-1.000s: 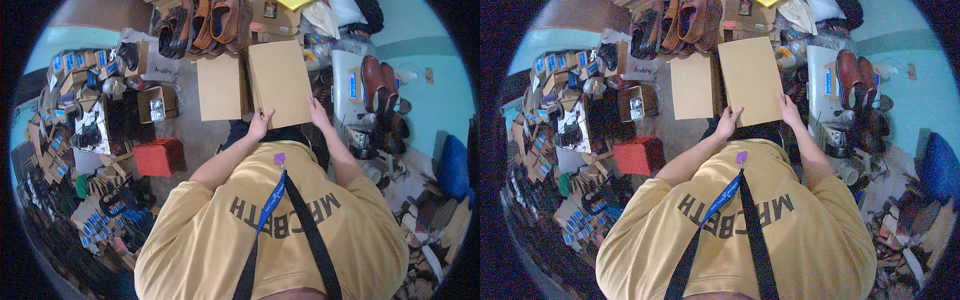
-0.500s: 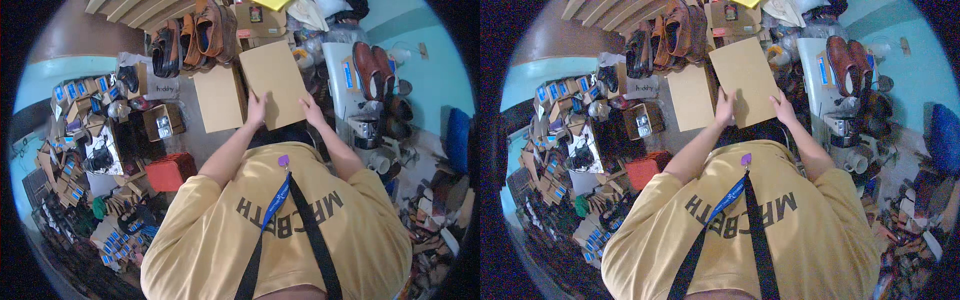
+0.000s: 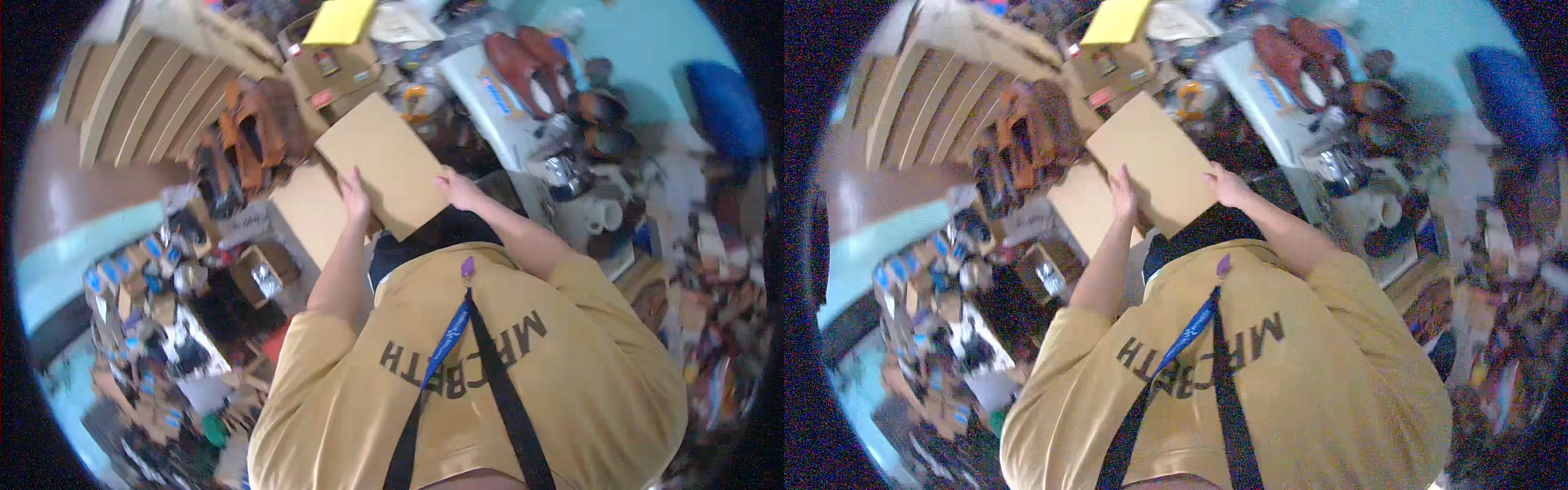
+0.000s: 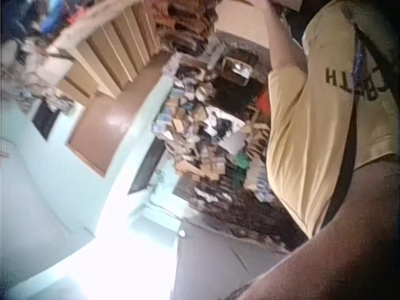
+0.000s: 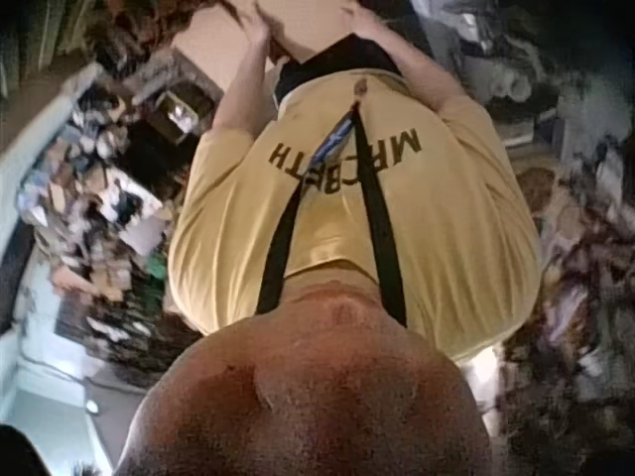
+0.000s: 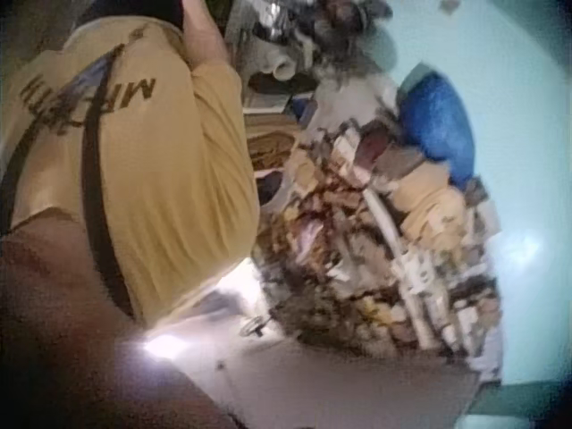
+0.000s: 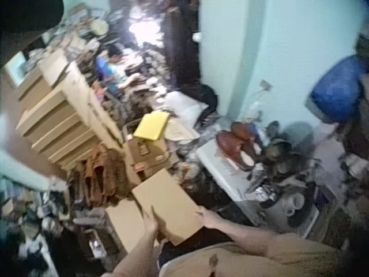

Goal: Packing finished shoes into cardboard boxes and stacking them in a manufacturing facility.

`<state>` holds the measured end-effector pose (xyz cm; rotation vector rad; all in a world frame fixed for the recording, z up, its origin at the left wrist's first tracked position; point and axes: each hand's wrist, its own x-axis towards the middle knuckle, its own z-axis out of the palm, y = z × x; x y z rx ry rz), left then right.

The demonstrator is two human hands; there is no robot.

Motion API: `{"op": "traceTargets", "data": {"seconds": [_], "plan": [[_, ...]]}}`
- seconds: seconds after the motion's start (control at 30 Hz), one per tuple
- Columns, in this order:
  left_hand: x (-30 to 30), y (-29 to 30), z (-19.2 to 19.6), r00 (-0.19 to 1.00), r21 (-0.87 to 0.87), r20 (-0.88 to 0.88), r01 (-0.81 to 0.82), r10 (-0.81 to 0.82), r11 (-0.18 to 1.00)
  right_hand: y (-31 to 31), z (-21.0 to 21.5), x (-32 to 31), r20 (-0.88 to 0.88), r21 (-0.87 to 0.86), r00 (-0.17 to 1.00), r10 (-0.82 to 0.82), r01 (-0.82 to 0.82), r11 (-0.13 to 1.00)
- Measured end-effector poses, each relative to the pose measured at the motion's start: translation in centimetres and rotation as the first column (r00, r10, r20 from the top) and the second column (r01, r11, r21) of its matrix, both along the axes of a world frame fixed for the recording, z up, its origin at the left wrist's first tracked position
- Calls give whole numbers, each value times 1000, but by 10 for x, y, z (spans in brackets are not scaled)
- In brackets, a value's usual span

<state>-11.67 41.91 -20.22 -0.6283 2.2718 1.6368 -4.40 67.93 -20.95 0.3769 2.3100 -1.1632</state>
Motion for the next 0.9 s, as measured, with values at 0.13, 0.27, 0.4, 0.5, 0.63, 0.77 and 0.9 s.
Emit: {"op": "traceTargets", "data": {"seconds": [0.13,0.27,0.4,0.5,0.63,0.77,0.9], "plan": [[65,-2,17,958,369,134,189,-254,910,-6,-22,14,-61,-62,968,-241,238,969],[92,-28,-13,781,421,463,221,-418,880,-25,-3,38,-73,7,953,-295,296,955],[87,-29,10,740,497,415,303,-529,813,-33,10,100,-75,123,954,-289,296,947],[72,-53,-26,816,291,202,478,-542,829,-43,10,161,-28,115,959,-283,284,952],[57,-35,52,490,-558,-400,540,-775,629,-51,15,257,37,152,938,-344,335,930],[33,-29,57,49,-895,33,446,-998,-8,-51,10,343,4,101,850,-526,523,846],[35,-18,57,201,-851,-31,508,-979,131,-22,48,372,118,85,826,-551,544,835]]}}
